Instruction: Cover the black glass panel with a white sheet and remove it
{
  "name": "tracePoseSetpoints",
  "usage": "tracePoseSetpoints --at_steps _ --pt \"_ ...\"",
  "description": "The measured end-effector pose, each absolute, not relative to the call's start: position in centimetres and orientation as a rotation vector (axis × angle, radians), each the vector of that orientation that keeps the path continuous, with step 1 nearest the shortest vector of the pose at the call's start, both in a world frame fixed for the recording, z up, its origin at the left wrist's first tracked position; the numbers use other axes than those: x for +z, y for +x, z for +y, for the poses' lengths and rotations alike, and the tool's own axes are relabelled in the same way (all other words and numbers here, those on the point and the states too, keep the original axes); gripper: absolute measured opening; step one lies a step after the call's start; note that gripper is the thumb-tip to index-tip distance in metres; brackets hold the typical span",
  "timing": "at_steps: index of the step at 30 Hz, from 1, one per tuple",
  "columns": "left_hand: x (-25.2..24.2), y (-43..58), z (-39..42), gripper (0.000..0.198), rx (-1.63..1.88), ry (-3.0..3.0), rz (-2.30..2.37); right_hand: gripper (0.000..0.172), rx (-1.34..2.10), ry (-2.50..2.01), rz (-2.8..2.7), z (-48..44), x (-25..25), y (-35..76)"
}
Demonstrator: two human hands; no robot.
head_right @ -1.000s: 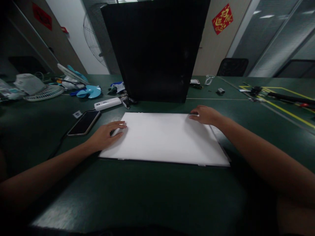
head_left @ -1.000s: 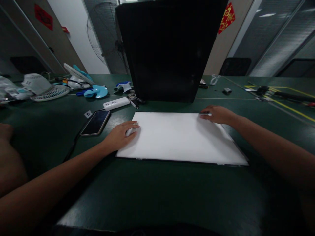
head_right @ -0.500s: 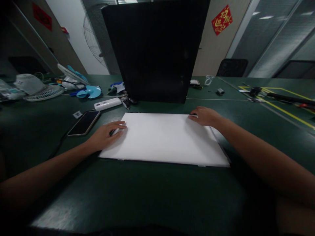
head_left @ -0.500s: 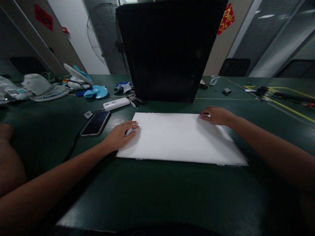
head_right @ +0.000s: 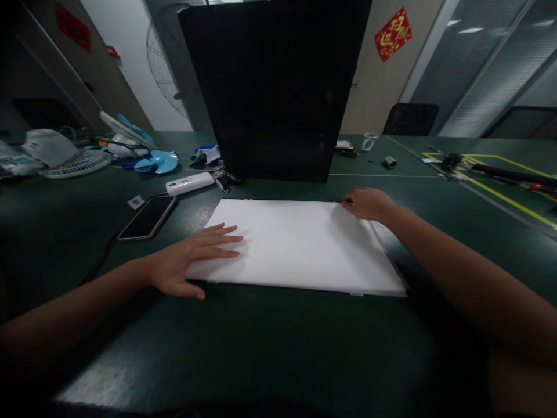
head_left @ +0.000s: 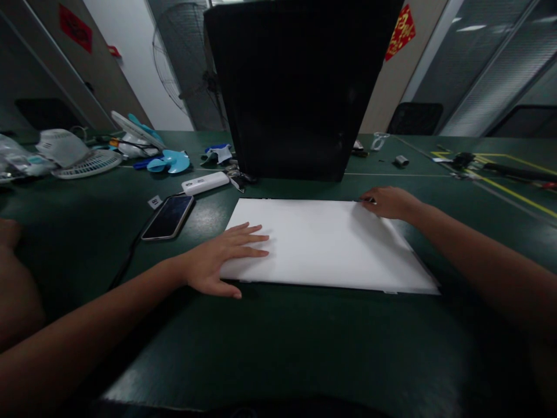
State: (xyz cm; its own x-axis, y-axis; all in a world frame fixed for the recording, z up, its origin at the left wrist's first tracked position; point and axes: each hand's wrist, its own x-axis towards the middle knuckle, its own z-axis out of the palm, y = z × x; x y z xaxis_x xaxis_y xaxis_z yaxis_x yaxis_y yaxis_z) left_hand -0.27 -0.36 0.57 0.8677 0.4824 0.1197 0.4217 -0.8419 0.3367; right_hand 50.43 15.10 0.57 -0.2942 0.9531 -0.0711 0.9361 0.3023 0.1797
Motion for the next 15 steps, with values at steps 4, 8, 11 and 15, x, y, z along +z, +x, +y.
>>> tracePoseSetpoints --at_steps 4,8,11,15 --pt "0.35 0.48 -0.78 0.084 0.242 2.751 0.703 0.051 0.179 1.792 2.366 15.01 0.54 50.39" --pt "0.13 0.53 -0.74 0.069 0.219 2.71 0.742 0.05 0.202 1.808 2.371 15.02 0.24 50.32" --pt "0.18 0.44 -0.69 0.062 0.203 2.655 0.771 0.051 0.209 1.808 2.402 15.0 0.05 50.16" --pt "0.28 0.43 -0.65 0.06 0.191 2.623 0.786 0.053 0.216 1.785 2.476 15.07 -0.27 49.92"
